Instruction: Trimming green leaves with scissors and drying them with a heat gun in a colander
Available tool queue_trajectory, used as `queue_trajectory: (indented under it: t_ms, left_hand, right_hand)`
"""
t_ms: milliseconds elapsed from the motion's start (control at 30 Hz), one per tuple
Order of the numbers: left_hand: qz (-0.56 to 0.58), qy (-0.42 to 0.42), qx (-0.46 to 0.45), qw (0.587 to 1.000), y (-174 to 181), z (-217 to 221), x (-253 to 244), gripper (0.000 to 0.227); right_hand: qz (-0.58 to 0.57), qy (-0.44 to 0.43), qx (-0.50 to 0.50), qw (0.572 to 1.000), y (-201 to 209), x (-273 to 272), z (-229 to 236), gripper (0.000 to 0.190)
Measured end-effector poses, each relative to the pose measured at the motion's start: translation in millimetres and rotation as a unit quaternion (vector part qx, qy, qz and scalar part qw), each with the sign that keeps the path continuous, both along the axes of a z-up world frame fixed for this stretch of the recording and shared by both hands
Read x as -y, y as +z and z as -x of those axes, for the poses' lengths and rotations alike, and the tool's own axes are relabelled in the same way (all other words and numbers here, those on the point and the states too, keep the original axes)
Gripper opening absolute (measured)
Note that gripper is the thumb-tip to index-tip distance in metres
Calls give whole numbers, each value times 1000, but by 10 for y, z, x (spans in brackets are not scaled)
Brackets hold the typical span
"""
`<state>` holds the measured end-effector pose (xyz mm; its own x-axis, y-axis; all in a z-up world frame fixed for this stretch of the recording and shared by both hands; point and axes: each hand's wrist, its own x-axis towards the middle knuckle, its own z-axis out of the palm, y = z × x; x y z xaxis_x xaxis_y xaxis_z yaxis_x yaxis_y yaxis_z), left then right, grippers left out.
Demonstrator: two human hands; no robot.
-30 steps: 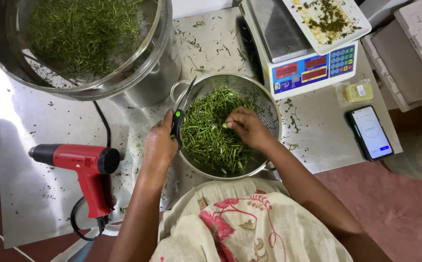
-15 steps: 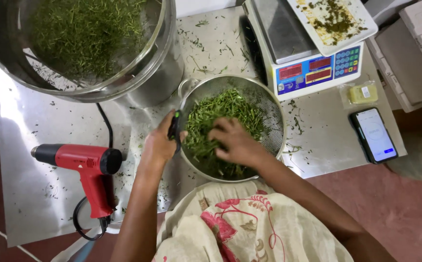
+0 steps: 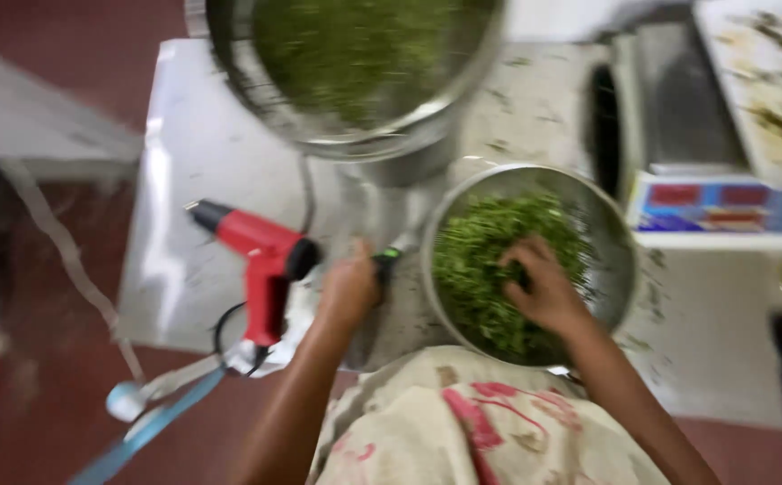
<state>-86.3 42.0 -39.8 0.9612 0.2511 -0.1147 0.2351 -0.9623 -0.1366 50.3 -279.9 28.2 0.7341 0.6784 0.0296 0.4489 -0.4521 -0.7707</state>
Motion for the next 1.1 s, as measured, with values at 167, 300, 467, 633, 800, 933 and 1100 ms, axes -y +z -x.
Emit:
queue_trajectory:
  t_ms: [167,300,467,633,800,933,1100]
  left_hand:
    - [-53,-113,10,992,-264,-84,-82,39]
    - [157,-34,-108,981,155,-158,-92,33]
    - [359,14,-34,932,978,53,-296,54]
    - [322,209,112,917,747,661,-635,52]
    - [238,323,151,903,461,1055,-925,26]
    - [214,382,89,894,1220,969,-986,48]
    - [59,318,185,928,517,1190,-1332,127]
  right_hand:
    - [14,-3,-15,1000,39,-42,15,36]
    - [-7,0,6,1000,-100,14,-24,35]
    - [-13,-9,-14,1000,-109,9,-24,38]
    - [-37,-36,-34,998,188,-114,34,38]
    - [-89,-75,59,991,141,-106,25,52]
    - [-61,-124,115,984,211,-58,-9,45]
    - [295,-156,-204,920,1062,-203,-101,128]
